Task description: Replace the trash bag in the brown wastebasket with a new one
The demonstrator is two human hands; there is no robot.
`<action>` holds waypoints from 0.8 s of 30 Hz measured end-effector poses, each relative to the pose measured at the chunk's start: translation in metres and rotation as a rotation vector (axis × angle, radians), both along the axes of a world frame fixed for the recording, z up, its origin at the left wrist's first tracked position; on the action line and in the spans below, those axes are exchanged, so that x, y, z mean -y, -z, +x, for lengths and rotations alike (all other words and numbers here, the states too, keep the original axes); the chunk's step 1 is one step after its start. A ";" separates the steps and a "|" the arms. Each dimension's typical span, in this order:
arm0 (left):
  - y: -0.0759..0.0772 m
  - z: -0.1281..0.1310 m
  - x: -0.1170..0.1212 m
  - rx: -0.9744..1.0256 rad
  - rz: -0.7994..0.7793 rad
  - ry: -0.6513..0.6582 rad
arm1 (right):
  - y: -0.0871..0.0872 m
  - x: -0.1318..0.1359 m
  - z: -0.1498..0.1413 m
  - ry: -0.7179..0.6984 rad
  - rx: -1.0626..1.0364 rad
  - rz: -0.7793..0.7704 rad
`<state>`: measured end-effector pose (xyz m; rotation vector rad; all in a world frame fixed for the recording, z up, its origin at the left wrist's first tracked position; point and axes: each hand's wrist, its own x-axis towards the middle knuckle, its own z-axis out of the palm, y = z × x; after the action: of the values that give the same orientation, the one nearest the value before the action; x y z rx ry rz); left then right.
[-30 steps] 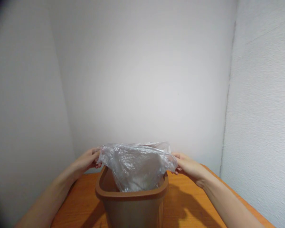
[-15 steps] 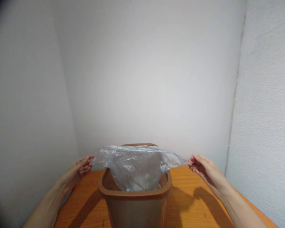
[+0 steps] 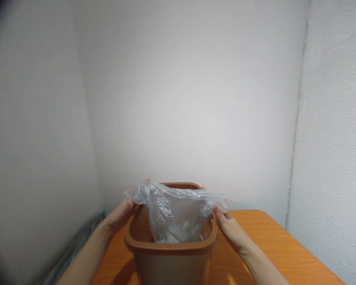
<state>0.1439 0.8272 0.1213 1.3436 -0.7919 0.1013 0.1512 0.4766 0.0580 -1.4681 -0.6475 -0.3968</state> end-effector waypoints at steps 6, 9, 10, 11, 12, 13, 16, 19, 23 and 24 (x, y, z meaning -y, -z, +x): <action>-0.019 -0.007 0.016 -0.021 0.012 -0.190 | -0.040 -0.015 -0.016 0.077 0.045 0.033; -0.026 -0.002 0.023 -0.076 -0.223 -0.140 | -0.054 -0.016 -0.013 -0.057 -0.038 0.225; -0.030 0.000 0.025 -0.089 -0.295 -0.121 | -0.060 -0.017 -0.012 -0.086 -0.043 0.304; -0.035 0.002 0.026 -0.095 -0.350 -0.107 | -0.067 -0.018 -0.012 -0.111 -0.038 0.374; -0.040 0.003 0.027 -0.095 -0.385 -0.096 | -0.074 -0.020 -0.012 -0.140 -0.032 0.427; -0.047 0.002 0.028 -0.096 -0.406 -0.082 | -0.082 -0.021 -0.014 -0.177 -0.030 0.464; -0.066 -0.005 0.032 -0.109 -0.463 0.010 | -0.107 -0.023 -0.021 -0.275 -0.006 0.501; -0.079 -0.014 0.037 -0.139 -0.544 0.160 | -0.122 -0.024 -0.029 -0.257 0.109 0.519; -0.083 -0.016 0.041 -0.139 -0.627 0.172 | -0.126 -0.028 -0.036 -0.243 0.136 0.532; -0.083 -0.015 0.041 -0.125 -0.622 0.167 | -0.125 -0.030 -0.037 -0.270 0.116 0.512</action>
<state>0.1285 0.7860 0.2042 0.6867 -0.6870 0.1181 0.1141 0.5067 0.1827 -0.8637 -0.7602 -0.4020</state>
